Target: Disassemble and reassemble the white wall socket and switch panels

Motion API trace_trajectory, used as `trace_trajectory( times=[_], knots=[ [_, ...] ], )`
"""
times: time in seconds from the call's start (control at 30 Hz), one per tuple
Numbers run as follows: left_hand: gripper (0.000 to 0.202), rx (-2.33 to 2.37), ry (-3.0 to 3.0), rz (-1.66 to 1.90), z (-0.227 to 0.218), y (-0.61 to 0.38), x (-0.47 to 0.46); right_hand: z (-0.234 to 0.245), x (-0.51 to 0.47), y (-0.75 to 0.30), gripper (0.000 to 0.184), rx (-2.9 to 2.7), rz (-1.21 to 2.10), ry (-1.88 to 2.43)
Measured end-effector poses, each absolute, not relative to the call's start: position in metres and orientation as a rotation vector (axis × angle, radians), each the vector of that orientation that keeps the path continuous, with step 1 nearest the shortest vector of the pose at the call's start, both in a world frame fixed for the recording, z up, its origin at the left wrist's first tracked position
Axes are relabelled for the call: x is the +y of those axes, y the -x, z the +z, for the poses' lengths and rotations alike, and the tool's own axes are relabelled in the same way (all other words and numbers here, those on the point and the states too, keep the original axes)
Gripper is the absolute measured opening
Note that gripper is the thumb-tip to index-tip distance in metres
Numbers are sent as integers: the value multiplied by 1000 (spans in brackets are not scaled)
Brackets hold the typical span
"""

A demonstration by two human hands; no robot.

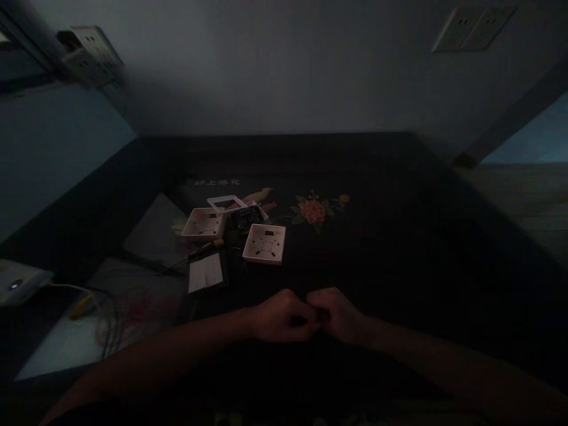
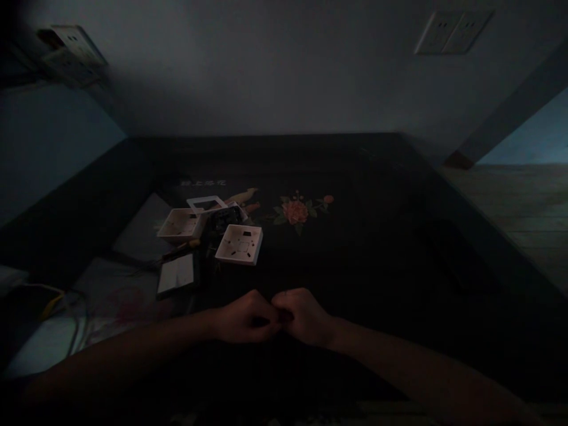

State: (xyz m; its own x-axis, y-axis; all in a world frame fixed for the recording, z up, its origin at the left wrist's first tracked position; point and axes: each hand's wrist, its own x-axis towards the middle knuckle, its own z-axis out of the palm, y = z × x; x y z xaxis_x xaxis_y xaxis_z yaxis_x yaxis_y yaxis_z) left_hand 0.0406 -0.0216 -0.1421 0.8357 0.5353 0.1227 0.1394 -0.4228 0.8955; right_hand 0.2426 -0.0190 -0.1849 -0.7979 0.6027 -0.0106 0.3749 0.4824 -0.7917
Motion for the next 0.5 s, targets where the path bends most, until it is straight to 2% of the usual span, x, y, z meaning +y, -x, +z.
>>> trace_trajectory(
  times=[0.5],
  knots=[
    [22, 542, -2040, 423, -142, -41, -21, -184, -18, -242, 29, -2475, 1201, 864]
  ],
)
